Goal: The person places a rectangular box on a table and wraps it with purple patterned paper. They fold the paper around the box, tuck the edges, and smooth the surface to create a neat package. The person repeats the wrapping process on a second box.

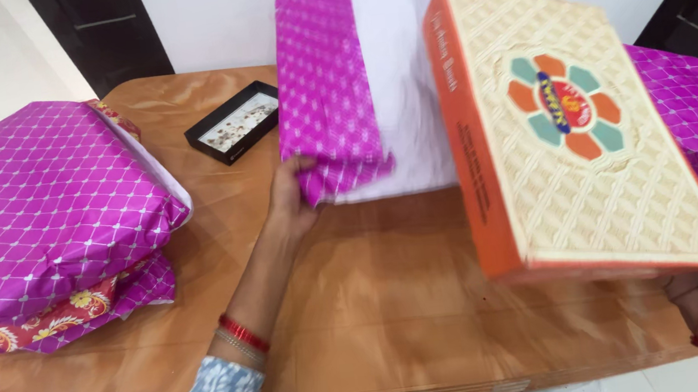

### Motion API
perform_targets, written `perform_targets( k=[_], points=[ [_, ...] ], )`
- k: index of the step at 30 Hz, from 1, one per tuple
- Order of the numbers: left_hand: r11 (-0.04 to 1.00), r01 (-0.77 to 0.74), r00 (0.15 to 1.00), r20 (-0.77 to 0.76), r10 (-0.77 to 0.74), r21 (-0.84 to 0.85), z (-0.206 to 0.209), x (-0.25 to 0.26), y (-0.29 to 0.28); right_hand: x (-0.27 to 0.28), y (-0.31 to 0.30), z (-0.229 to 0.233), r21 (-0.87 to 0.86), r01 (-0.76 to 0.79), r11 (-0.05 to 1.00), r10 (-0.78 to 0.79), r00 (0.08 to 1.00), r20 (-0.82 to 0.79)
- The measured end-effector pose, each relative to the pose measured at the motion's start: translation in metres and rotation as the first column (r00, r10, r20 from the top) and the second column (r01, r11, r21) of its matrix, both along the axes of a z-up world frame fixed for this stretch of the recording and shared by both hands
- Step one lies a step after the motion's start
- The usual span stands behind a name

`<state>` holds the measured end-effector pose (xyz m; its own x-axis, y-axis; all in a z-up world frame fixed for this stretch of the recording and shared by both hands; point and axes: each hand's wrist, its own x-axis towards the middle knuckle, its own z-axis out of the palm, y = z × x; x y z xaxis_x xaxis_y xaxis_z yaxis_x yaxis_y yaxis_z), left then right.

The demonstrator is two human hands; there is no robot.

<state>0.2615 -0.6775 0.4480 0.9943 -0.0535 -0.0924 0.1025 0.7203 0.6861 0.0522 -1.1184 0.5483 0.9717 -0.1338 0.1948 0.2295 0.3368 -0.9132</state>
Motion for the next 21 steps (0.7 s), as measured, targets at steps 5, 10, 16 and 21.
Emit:
perform_targets(
  k=[5, 10, 16, 21],
  points=[
    [0.958, 0.003, 0.995, -0.098, 0.026, 0.288, -0.069, -0.020, 0.034, 0.022, 0.013, 0.000, -0.069, -0.024, 0.997, 0.027, 0.998, 0.054],
    [0.389, -0.549, 0.827, 0.412, 0.383, 0.739, -0.069, -0.048, 0.042, 0.069, 0.047, -0.019, -0.015, -0.050, 0.999, 0.049, 0.996, -0.074],
    [-0.356, -0.680, 0.677, 0.736, 0.030, 0.641, -0.034, -0.071, 0.013, 0.101, 0.091, -0.040, -0.138, -0.011, 0.990, -0.001, 0.996, -0.084],
    [-0.388, -0.438, 0.899, 0.400, -0.177, 0.811, -0.024, -0.062, -0.024, 0.119, 0.109, -0.037, -0.199, -0.050, 0.979, 0.028, 0.993, -0.110]
  ],
)
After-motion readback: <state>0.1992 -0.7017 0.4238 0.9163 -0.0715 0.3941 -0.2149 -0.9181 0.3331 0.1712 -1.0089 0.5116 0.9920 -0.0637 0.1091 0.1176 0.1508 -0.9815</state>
